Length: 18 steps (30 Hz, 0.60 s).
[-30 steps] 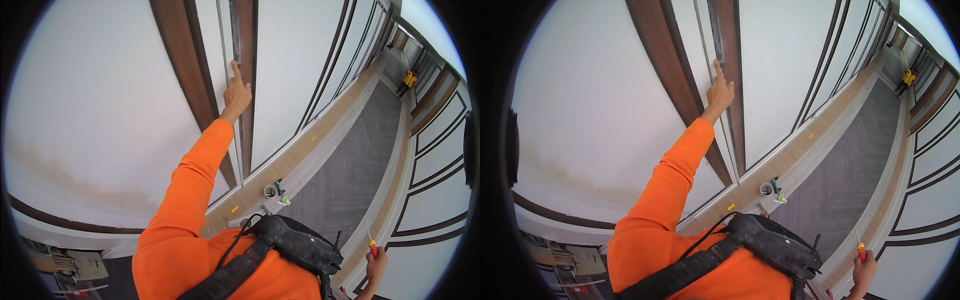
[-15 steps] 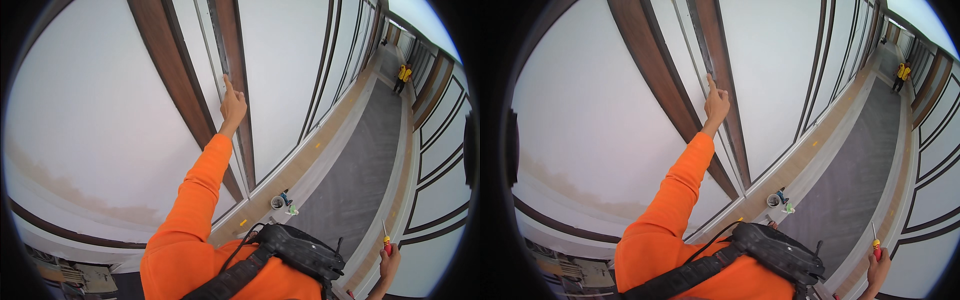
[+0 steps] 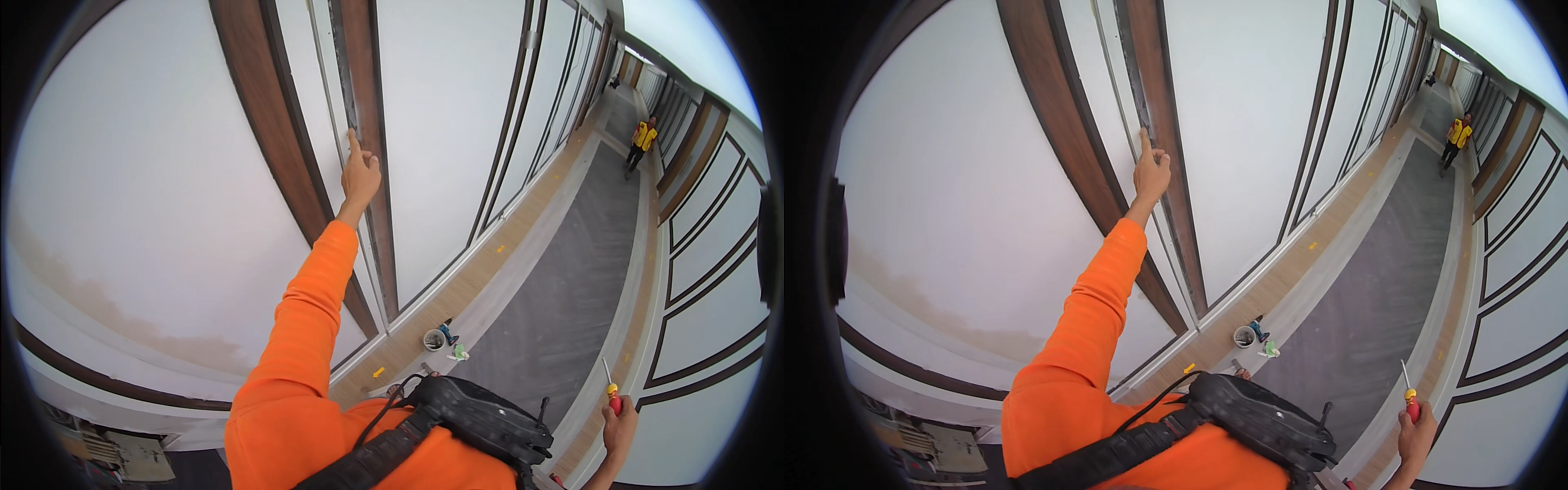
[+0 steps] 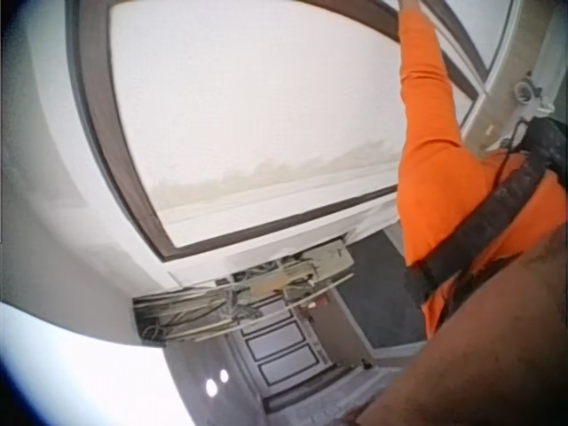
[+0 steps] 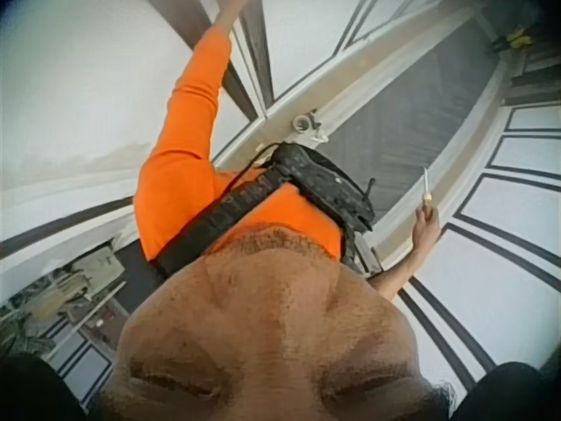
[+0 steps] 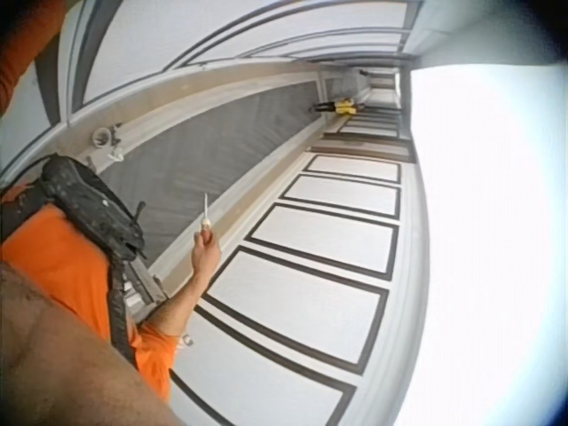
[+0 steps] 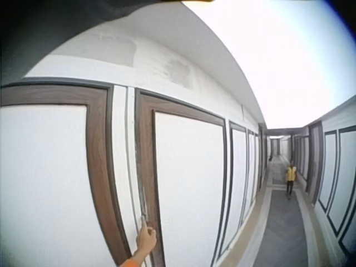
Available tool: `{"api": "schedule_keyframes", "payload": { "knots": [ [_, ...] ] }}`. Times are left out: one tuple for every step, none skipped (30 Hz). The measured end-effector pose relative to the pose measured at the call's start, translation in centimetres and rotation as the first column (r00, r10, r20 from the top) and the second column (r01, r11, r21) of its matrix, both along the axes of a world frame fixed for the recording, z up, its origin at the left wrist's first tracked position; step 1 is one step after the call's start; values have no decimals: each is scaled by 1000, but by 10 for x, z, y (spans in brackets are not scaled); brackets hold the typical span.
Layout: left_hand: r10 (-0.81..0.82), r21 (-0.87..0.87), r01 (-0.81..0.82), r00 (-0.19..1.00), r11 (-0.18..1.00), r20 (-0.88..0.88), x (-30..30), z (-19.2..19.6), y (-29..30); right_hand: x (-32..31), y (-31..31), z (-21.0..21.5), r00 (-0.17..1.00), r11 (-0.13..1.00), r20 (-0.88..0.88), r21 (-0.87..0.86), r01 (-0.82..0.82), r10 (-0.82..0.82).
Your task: The person uses a screwdriver to fasten screws into a door frame. They repeatedly position screws and turn the screwdriver to secure the frame to the wall.
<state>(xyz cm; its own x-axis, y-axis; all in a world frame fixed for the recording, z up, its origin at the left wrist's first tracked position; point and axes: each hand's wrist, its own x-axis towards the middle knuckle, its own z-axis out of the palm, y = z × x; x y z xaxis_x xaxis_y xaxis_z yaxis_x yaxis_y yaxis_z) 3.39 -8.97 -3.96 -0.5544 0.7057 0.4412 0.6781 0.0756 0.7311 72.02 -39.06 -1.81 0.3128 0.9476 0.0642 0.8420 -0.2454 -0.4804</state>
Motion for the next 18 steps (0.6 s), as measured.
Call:
{"api": "schedule_keyframes", "payload": {
  "knots": [
    [-6, -17, 6, 1000, 1000, -4, -1, 1, 0, 0, 0, 1, 1000, 1000, -2, -5, 6, -6],
    [-1, 4, 1, 999, 1000, -34, -1, 3, -1, 0, 0, 1, 1000, 1000, -25, 6, -3, 4],
    [15, 25, -13, 998, 1000, -64, -1, 6, -2, 1, -1, 2, 1000, 1000, -3, -10, 0, 0],
    [22, 26, -20, 996, 999, -85, 1, 11, -4, 3, -1, 2, 1000, 1000, -2, -12, -6, 6],
    [-18, -11, 17, 998, 1000, -52, 2, 16, -6, 4, -2, 3, 999, 1000, -26, 8, -18, 18],
    [-66, -67, 66, 998, 996, -7, 4, 22, -8, 6, -2, 3, 1000, 1000, -5, -16, -9, 8],
    [-98, -102, 102, 994, 990, 43, 6, 28, -11, 8, -2, 4, 1000, 1000, -2, -22, -8, 8],
    [-78, -71, 79, 997, 994, 17, 8, 33, -13, 10, -1, 5, 1000, 1000, -9, -18, -1, 1],
    [-43, -16, 43, 999, 999, -10, 9, 38, -14, 13, -1, 6, 1000, 1000, -10, -5, -14, 14],
    [-18, 21, 18, 1000, 1000, -24, 10, 43, -15, 15, -1, 8, 1000, 1000, -20, 18, -20, 20],
    [14, 45, -13, 1000, 999, -27, 9, 46, -14, 17, 0, 9, 1000, 1000, -21, -6, 11, -12],
    [31, 34, -30, 999, 999, -21, 8, 49, -13, 19, 0, 11, 999, 998, -10, 51, -39, 39],
    [33, 22, -33, 999, 999, -16, 5, 50, -11, 21, 0, 12, 999, 997, 7, 62, -49, 48],
    [39, 70, -35, 998, 997, -43, 4, 50, -9, 22, -1, 14, 999, 995, 6, 85, -43, 43],
    [37, 73, -29, 992, 997, -117, 0, 48, -6, 22, -3, 16, 999, 998, 7, 37, -52, 52],
    [17, 103, 3, 980, 995, -198, -2, 45, -2, 22, -3, 17, 999, 1000, -16, 2, -30, 30],
    [57, 17, -55, 971, 998, -233, -6, 42, 2, 21, -5, 19, 999, 999, 11, -8, -45, 46],
    [19, -56, -27, 990, 998, -140, -9, 38, 6, 19, -5, 20, 998, 998, 31, -20, -52, 53]
  ]
}}
